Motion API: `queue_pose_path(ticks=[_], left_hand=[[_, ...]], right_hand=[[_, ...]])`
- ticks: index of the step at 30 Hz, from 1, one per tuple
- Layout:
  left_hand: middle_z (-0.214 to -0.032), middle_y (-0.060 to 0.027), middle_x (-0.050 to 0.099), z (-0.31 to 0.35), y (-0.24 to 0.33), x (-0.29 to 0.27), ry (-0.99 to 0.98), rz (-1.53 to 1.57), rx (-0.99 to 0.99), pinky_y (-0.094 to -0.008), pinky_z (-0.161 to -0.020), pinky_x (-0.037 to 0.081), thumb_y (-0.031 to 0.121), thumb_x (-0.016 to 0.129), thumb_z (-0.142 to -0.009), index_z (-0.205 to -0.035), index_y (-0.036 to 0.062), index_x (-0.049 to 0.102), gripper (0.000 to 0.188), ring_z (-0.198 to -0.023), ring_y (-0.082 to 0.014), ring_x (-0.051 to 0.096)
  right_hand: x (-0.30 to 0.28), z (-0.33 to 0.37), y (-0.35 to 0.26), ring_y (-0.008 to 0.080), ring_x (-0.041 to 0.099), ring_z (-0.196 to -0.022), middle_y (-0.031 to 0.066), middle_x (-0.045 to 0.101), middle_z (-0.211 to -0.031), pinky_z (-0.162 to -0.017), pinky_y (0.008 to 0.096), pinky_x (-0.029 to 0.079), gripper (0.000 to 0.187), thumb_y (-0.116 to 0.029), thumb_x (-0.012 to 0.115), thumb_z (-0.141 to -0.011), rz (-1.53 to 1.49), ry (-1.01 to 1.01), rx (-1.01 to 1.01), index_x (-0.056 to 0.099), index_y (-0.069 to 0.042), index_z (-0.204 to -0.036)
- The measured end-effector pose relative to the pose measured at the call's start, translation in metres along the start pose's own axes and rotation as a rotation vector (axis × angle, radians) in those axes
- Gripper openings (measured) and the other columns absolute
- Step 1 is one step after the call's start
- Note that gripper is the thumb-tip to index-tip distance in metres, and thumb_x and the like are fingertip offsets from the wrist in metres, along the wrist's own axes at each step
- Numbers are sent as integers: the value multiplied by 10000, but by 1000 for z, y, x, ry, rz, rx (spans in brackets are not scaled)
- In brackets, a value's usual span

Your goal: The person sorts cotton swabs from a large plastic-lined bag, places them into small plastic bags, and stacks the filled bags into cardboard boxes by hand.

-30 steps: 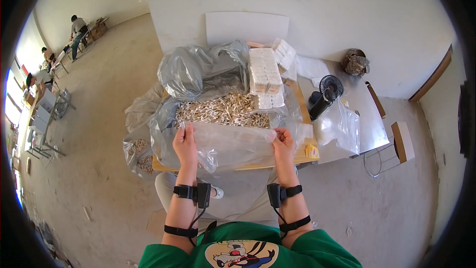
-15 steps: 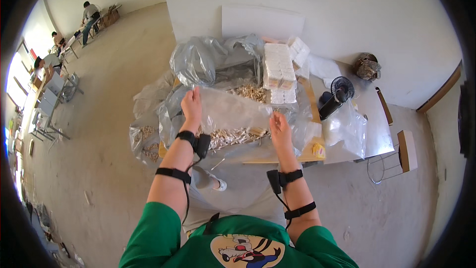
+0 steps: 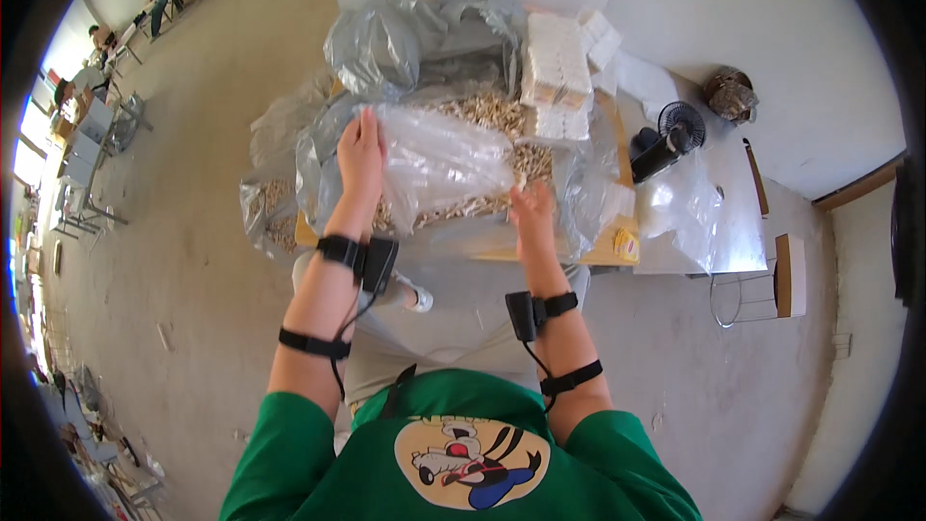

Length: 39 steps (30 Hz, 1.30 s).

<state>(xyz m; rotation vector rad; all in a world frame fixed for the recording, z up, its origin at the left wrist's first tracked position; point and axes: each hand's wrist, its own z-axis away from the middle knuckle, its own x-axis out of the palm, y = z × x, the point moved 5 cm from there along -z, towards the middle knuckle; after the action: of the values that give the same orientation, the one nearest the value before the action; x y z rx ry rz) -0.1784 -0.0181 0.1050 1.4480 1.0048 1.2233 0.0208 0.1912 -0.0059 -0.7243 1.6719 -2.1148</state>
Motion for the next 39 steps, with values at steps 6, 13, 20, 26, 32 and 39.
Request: queue_pose_path(ticks=[6,13,20,26,32,39], left_hand=[[-577,84,411,44,6,-15,9,154,-76,-179,-397,242,393,504,-954,-705,136,504,358,-455,-6,348],[-773,-28,545,76,-6,-54,79,-449,202,-278,-555,414,344,618,-881,-918,44,534,313,-673,-132,513],[-1031,-115,596,142,70,50,-354,-471,787,-325,-754,488,247,706,-812,-1140,-13,490,471,-942,-199,588],[-703,-4,560,151,55,60,-426,-108,232,-210,-514,409,196,594,-913,-904,16,587,180,-583,-58,518],[-627,66,497,154,41,42,-269,218,-149,-175,-431,241,284,580,-927,-859,89,633,213,-494,-10,343],[-763,17,631,159,37,48,-174,223,-91,-193,-583,382,274,622,-895,-872,77,670,204,-659,-51,520]], right_hand=[[32,45,-34,204,543,-1015,82,531,-1150,-782,391,466,472,-161,602,-894,-760,-393,374,376,-76,-1299],[4,45,-84,118,593,-802,3,618,-931,-687,270,490,263,-30,631,-845,-502,-159,-40,537,-67,-1088],[16,104,-151,76,562,-683,-11,591,-804,-614,228,464,194,-57,645,-853,-67,-493,-166,537,-56,-1014],[-13,117,-152,88,568,-708,-8,587,-808,-640,241,463,156,-106,619,-885,-313,-460,-149,530,-65,-1006],[-32,116,-140,74,532,-690,-26,555,-804,-604,229,431,96,-126,590,-905,-548,-456,-136,524,-83,-960],[-69,115,-134,57,518,-678,-33,559,-746,-629,210,425,69,-122,598,-897,-313,-305,-301,566,-77,-856]])
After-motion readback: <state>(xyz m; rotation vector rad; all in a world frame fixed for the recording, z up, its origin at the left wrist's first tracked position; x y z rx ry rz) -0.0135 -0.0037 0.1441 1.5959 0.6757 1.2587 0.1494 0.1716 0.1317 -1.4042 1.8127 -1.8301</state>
